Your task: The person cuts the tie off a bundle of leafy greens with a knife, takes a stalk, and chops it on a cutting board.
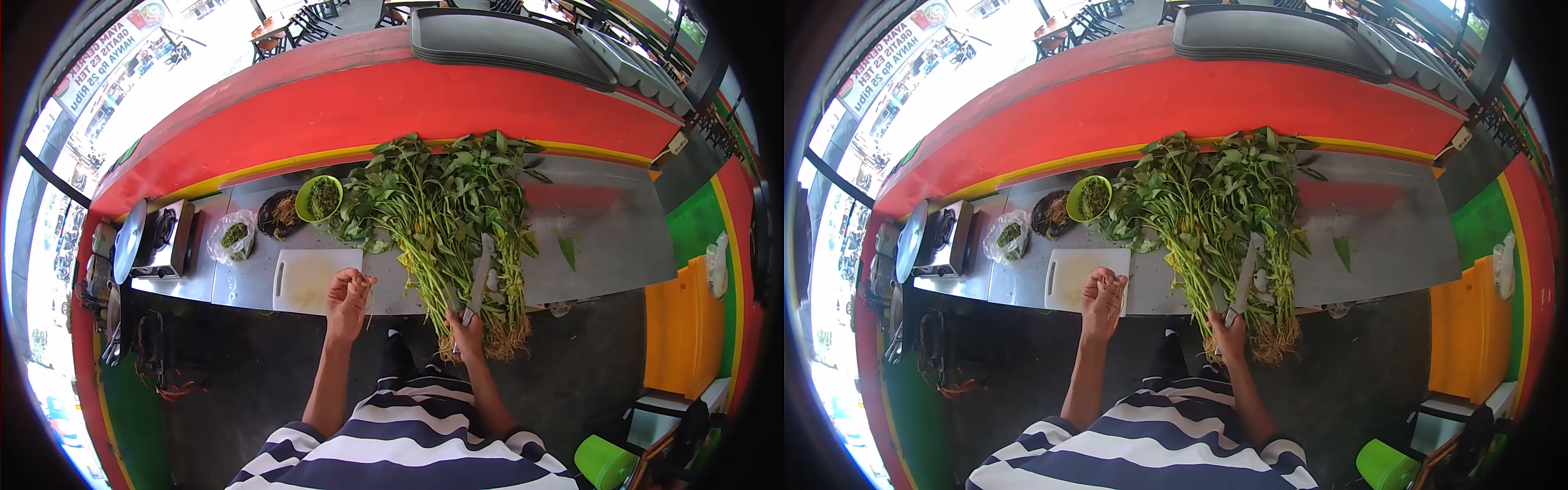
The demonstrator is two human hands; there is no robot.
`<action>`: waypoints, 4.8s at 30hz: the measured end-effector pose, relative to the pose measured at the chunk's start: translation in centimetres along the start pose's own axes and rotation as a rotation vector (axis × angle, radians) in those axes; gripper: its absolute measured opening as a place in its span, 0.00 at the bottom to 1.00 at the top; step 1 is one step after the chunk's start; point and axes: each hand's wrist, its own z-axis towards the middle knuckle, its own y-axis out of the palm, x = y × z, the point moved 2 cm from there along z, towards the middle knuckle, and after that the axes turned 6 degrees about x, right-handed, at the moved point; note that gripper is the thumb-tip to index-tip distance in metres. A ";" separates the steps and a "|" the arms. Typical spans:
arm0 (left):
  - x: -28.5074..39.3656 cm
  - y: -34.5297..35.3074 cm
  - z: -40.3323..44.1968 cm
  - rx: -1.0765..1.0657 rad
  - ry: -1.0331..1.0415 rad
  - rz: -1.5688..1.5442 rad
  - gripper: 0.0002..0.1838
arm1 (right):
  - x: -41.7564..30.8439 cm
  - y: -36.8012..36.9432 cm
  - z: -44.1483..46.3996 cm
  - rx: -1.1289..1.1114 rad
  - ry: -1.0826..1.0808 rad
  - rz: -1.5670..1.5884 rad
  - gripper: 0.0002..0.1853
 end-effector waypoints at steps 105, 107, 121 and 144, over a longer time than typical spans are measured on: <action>-14.9 -2.5 -4.0 0.001 -0.491 0.744 0.23 | 2.8 0.3 0.6 -0.039 -0.222 -0.483 0.27; -14.8 -2.4 -4.1 -0.003 -0.450 0.787 0.22 | 3.2 0.5 0.9 -0.037 -0.123 -0.531 0.28; -12.7 -2.7 -3.2 0.030 -0.448 0.696 0.25 | 7.2 -0.4 3.4 0.042 -0.400 -0.717 0.27; -13.5 1.1 -1.3 0.022 -0.439 0.522 0.19 | 1.7 -3.1 -1.0 -0.248 -0.181 -0.524 0.21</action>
